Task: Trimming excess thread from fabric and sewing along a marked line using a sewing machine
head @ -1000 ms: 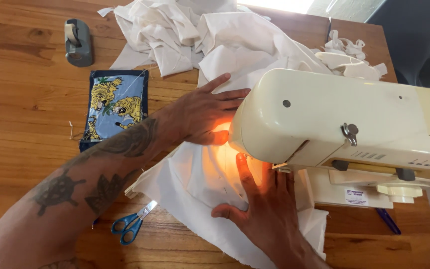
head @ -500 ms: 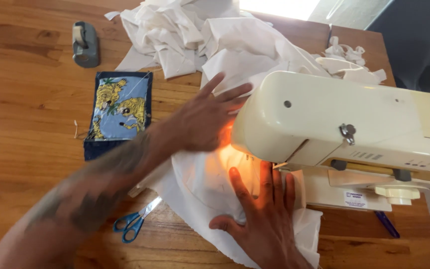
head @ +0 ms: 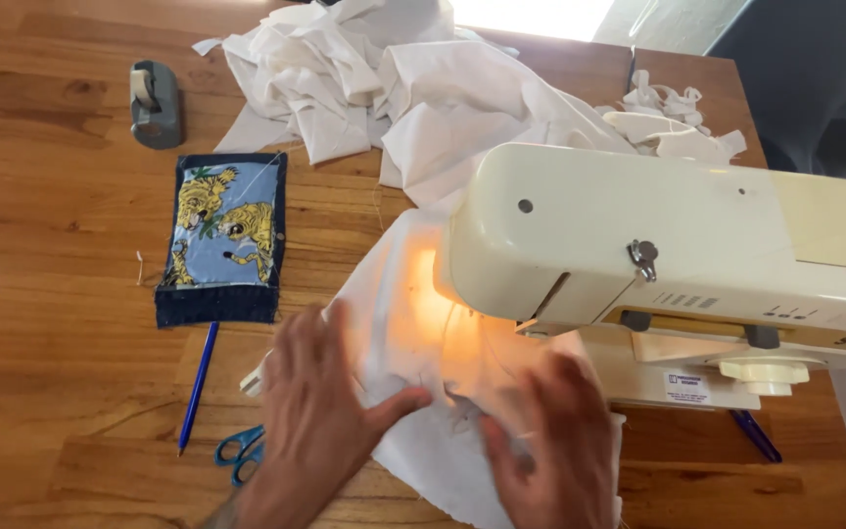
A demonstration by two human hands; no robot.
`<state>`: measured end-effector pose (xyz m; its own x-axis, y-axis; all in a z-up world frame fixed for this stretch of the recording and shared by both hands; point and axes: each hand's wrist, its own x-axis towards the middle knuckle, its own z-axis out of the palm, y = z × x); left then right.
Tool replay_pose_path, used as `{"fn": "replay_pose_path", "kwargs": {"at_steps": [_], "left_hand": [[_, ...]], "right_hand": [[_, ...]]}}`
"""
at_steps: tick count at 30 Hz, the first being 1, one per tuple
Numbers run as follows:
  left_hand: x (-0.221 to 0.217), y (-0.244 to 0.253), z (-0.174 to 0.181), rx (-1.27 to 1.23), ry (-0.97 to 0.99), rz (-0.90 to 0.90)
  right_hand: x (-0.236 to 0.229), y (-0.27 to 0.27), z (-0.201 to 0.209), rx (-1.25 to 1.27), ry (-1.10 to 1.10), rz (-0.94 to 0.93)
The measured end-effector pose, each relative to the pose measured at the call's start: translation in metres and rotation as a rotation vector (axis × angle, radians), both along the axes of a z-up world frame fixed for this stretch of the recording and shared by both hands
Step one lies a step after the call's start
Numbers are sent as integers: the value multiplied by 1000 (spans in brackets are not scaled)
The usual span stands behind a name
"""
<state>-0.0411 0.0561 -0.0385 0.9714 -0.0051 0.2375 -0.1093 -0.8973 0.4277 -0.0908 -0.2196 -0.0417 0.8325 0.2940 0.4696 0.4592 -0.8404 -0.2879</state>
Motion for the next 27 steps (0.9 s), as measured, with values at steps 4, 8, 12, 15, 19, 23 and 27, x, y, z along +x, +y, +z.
{"fn": "replay_pose_path", "kwargs": {"at_steps": [4,8,12,15,19,23,27], "left_hand": [[-38,14,-13,136,74,218],[-73,-7,-46,98,-57,75],[-82,-23,-66,69,96,19],[-82,-19,-63,6,99,-23],[-77,9,-51,-213,157,-98],[-70,45,18,-497,790,164],[-65,85,29,-450,833,174]], "right_hand": [[-22,-19,-20,2,-354,-501],[-37,-31,-37,177,-17,-715],[-31,-31,-34,172,-79,-649],[-27,-40,-21,72,-256,-302],[-24,-59,-14,91,-75,-168],[-39,-93,12,439,368,-329],[-48,-154,-7,816,577,-446]]}}
